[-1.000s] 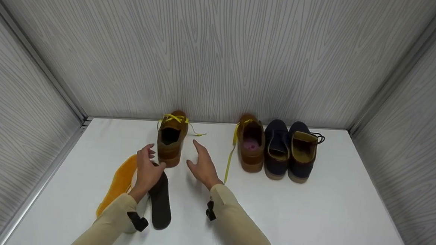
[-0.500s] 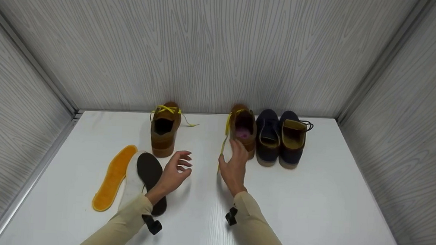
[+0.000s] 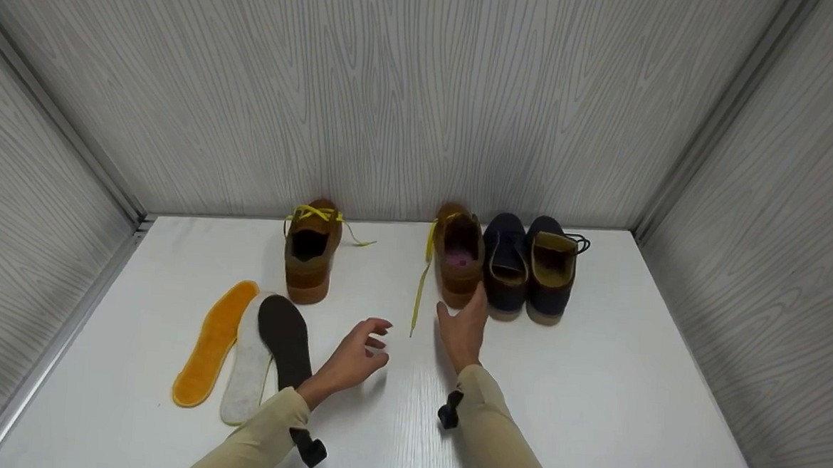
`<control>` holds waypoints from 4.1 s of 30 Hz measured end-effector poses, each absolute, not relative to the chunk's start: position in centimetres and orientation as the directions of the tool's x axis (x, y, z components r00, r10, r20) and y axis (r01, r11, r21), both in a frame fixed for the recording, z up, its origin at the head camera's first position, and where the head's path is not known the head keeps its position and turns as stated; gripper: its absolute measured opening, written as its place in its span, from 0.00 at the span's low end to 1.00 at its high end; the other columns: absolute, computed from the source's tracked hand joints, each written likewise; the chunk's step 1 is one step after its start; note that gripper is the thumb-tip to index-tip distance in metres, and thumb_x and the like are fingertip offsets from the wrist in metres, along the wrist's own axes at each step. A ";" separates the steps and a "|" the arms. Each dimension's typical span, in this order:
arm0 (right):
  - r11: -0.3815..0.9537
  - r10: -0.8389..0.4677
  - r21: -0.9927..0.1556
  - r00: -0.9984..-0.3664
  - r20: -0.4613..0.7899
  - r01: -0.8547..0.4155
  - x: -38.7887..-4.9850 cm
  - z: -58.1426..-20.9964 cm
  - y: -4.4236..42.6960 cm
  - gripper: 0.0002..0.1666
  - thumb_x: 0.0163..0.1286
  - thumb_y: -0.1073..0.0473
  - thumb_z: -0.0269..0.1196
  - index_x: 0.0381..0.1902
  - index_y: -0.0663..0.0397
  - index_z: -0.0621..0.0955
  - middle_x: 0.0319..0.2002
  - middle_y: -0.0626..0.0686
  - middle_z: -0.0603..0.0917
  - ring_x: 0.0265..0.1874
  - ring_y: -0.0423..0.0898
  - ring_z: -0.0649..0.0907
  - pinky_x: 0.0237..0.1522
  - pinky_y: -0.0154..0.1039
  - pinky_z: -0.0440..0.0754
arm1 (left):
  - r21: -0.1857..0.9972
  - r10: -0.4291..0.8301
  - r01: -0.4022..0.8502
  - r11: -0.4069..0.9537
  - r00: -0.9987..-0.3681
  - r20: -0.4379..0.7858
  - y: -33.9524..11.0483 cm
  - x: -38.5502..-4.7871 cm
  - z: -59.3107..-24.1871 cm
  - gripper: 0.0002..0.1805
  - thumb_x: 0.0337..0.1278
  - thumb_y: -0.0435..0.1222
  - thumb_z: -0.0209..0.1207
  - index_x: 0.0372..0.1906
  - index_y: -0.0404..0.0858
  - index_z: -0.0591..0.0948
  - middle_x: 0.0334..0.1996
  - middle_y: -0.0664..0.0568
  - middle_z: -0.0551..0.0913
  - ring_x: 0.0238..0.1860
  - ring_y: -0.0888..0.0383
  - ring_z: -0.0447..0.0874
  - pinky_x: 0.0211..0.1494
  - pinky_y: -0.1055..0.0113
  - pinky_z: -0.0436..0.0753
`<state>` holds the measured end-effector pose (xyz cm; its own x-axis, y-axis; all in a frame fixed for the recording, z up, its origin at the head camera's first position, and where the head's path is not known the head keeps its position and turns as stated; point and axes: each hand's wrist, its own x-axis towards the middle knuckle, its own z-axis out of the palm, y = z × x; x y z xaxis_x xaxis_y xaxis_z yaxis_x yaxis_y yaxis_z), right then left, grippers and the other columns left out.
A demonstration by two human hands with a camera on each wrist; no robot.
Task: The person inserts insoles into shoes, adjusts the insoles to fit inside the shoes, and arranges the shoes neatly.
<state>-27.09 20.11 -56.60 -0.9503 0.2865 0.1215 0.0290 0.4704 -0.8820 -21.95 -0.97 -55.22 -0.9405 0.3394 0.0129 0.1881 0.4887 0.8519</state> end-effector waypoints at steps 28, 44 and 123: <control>0.472 0.442 -0.847 -0.897 -0.012 0.244 -32.1 -57.3 19.9 0.56 0.56 0.47 0.68 0.69 0.65 0.48 0.63 0.68 0.61 0.64 0.60 0.63 0.63 0.52 0.60 | 0.844 0.327 0.131 0.520 -0.943 -0.055 -1.7 -22.1 -55.1 0.23 0.55 0.33 0.55 0.58 0.43 0.72 0.52 0.48 0.73 0.48 0.54 0.78 0.48 0.57 0.77; 0.486 0.367 -0.851 -0.930 -0.010 0.200 -31.5 -56.7 21.1 0.57 0.59 0.48 0.68 0.74 0.60 0.47 0.67 0.64 0.62 0.66 0.59 0.62 0.65 0.52 0.59 | 0.880 0.336 0.118 0.459 -0.941 -0.049 -3.1 -22.1 -55.1 0.23 0.55 0.31 0.55 0.59 0.38 0.71 0.53 0.43 0.73 0.47 0.53 0.78 0.47 0.58 0.78; 0.736 -0.204 -0.668 -0.977 -0.064 -0.110 -17.6 -51.8 17.0 0.19 0.73 0.62 0.52 0.58 0.66 0.75 0.52 0.61 0.80 0.51 0.55 0.79 0.51 0.53 0.74 | 0.230 0.332 0.411 0.882 -0.889 0.316 -0.4 -20.5 -48.4 0.14 0.54 0.43 0.65 0.38 0.36 0.79 0.31 0.49 0.77 0.34 0.54 0.77 0.34 0.63 0.78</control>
<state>-17.58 16.97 -51.77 -0.9768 -0.2043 -0.0638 -0.1102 0.7356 -0.6684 -20.48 -0.37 -48.44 -0.8891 0.3315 0.3156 0.4106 0.8824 0.2297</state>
